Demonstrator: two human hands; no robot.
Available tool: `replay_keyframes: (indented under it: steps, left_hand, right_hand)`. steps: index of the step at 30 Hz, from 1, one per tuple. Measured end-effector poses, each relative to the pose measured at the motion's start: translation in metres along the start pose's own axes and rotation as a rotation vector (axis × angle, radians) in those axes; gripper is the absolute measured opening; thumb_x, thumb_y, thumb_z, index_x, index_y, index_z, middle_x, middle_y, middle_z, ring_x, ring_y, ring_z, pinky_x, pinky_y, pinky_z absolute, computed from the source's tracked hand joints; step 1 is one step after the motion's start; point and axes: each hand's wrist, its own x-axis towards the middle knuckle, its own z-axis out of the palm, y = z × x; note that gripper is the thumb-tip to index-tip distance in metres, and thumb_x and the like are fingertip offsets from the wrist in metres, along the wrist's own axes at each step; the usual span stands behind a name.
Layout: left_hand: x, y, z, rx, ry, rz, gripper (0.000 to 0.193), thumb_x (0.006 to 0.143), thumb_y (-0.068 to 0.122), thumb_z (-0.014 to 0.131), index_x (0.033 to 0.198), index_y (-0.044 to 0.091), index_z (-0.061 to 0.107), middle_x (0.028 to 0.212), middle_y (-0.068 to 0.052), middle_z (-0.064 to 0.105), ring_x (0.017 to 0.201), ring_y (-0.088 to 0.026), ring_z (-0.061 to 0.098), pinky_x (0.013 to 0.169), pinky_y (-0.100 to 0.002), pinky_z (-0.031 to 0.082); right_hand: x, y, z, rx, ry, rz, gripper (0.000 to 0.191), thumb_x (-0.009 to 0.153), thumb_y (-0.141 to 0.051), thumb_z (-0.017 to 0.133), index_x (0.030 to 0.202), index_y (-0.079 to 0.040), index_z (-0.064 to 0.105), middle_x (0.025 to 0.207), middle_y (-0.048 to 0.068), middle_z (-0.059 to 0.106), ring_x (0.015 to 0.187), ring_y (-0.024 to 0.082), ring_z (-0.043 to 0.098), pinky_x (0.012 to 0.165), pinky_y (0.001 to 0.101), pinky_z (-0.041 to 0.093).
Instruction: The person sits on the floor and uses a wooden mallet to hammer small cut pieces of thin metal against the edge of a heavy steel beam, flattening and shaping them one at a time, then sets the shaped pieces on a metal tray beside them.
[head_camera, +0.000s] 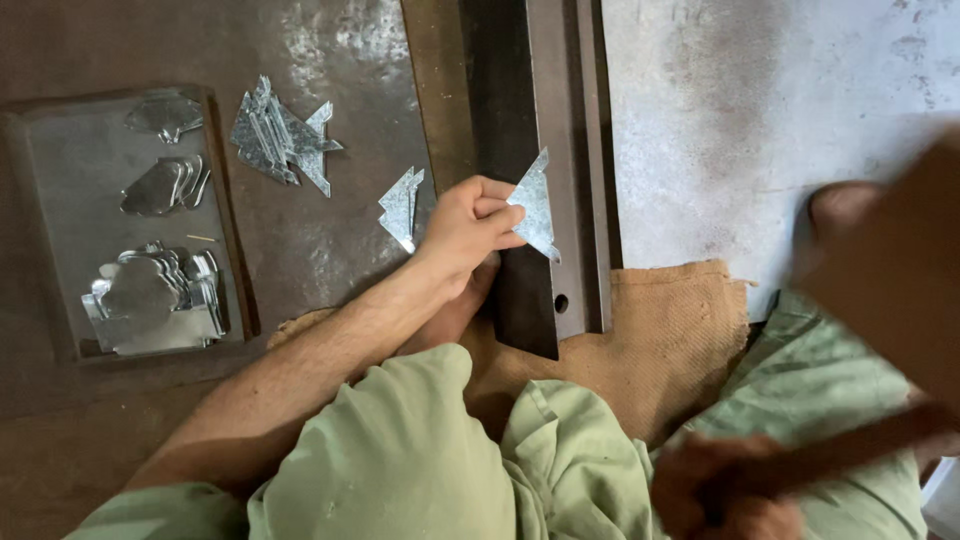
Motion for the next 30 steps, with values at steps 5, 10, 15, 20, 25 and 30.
replay_keyframes:
  steps: [5,10,15,20,25,30]
  left_hand:
    - [0.001,0.004,0.000,0.043,0.007,-0.014,0.020,0.093,0.003,0.069,0.111,-0.001,0.063,0.096,-0.008,0.074,0.088,-0.015,0.072,0.076,-0.031,0.063]
    - [0.000,0.008,0.002,0.053,0.006,0.005,0.022,0.089,0.001,0.069,0.110,0.003,0.063,0.097,-0.008,0.076,0.088,-0.016,0.074,0.074,-0.033,0.065]
    - [0.001,0.003,0.002,0.048,0.002,0.035,0.018,0.094,0.000,0.070,0.111,0.002,0.064,0.102,-0.008,0.072,0.090,-0.017,0.071,0.075,-0.034,0.063]
    - [0.001,0.005,0.002,0.070,0.020,0.020,0.017,0.093,0.000,0.067,0.109,0.003,0.063,0.098,-0.007,0.075,0.089,-0.017,0.073,0.075,-0.033,0.065]
    - [0.003,0.000,0.002,0.041,-0.049,0.069,0.016,0.095,0.000,0.067,0.111,0.002,0.063,0.100,-0.006,0.076,0.092,-0.015,0.074,0.080,-0.032,0.064]
    - [-0.003,-0.019,-0.047,0.199,0.157,0.115,0.017,0.094,0.004,0.066,0.110,0.005,0.063,0.092,-0.007,0.072,0.081,-0.015,0.071,0.071,-0.032,0.060]
  right_hand:
    - [0.037,-0.001,-0.005,-1.496,0.915,-2.711,0.012,0.095,-0.017,0.065,0.097,-0.008,0.057,0.073,-0.005,0.054,0.060,0.006,0.051,0.052,0.0250,0.045]
    - [0.019,-0.029,-0.014,-1.794,1.188,-2.182,0.024,0.102,-0.030,0.055,0.097,-0.008,0.058,0.061,-0.002,0.049,0.048,0.010,0.041,0.042,0.0290,0.034]
    - [0.026,-0.027,-0.019,-2.133,0.837,-2.364,0.028,0.109,-0.033,0.050,0.100,-0.007,0.054,0.066,-0.003,0.051,0.053,0.006,0.041,0.047,0.0230,0.034]
    - [0.039,-0.011,0.002,-1.879,1.247,-2.243,0.022,0.100,-0.027,0.051,0.094,-0.008,0.058,0.062,0.000,0.050,0.053,0.008,0.042,0.045,0.0266,0.036]
    - [0.047,-0.009,0.008,-2.058,1.367,-2.251,0.032,0.105,-0.031,0.050,0.088,-0.004,0.049,0.060,0.005,0.050,0.055,0.012,0.043,0.048,0.0318,0.038]
    - [0.055,-0.017,0.014,-1.933,1.592,-2.090,0.035,0.101,-0.035,0.053,0.086,-0.004,0.052,0.057,0.009,0.054,0.051,0.015,0.049,0.049,0.0361,0.044]
